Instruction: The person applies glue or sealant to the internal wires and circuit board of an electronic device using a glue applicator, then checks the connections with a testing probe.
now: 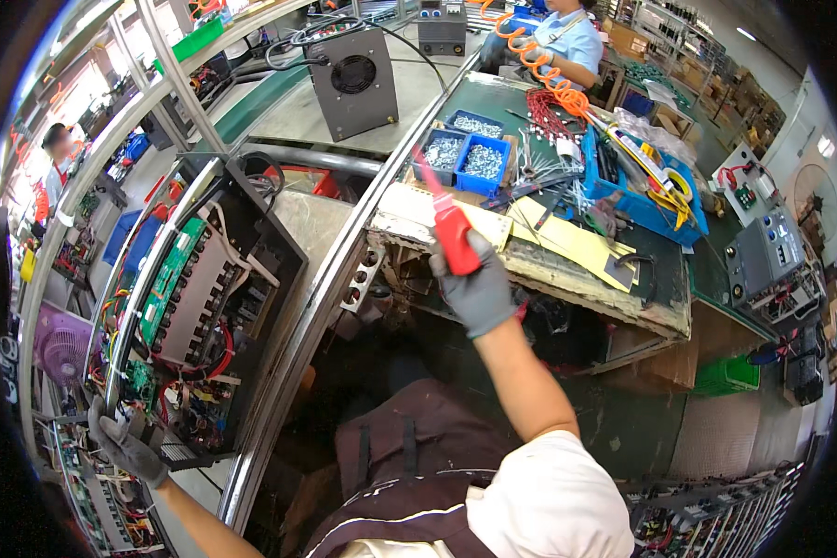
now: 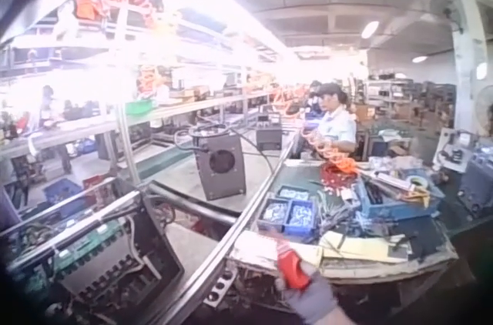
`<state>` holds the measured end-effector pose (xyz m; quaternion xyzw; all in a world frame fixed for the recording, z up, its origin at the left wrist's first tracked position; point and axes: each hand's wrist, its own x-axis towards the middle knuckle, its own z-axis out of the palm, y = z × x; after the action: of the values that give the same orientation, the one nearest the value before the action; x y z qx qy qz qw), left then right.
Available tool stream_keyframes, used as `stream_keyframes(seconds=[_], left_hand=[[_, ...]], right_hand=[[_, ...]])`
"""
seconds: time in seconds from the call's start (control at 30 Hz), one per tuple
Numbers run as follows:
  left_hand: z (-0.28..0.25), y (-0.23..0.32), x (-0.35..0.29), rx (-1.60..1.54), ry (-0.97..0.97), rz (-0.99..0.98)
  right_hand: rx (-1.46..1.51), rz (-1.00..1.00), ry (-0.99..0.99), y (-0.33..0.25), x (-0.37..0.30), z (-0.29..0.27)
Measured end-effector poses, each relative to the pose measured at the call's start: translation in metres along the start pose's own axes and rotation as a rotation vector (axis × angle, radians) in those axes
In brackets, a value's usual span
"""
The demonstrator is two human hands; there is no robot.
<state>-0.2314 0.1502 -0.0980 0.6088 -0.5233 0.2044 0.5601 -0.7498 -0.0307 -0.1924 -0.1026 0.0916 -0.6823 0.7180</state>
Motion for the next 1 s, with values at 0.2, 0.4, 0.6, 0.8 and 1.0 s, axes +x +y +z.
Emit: stream_keyframes(seconds=[0.2,0.4,0.6,0.8,1.0], left_hand=[[0.002,0.013,0.000,0.139,0.036,-0.036],[-0.013,0.009,0.002,0.216,0.012,-0.034],[-0.016,-0.030,0.005,0.355,-0.059,0.015],[-0.008,-0.018,0.006,0.316,0.017,-0.008],[-0.002,-0.016,0.001,0.161,0.031,-0.143]], right_hand=[[-1.245,-0.435,0.273,-0.090,0.105,-0.004],[-2.164,-0.624,0.248,-0.121,0.207,-0.049],[-2.408,-0.979,0.138,-0.133,0.174,-0.069],[-2.203,-0.709,0.366,-0.210,0.043,-0.079],[-2.500,-0.633,1.291,-0.279,-0.074,-0.092]])
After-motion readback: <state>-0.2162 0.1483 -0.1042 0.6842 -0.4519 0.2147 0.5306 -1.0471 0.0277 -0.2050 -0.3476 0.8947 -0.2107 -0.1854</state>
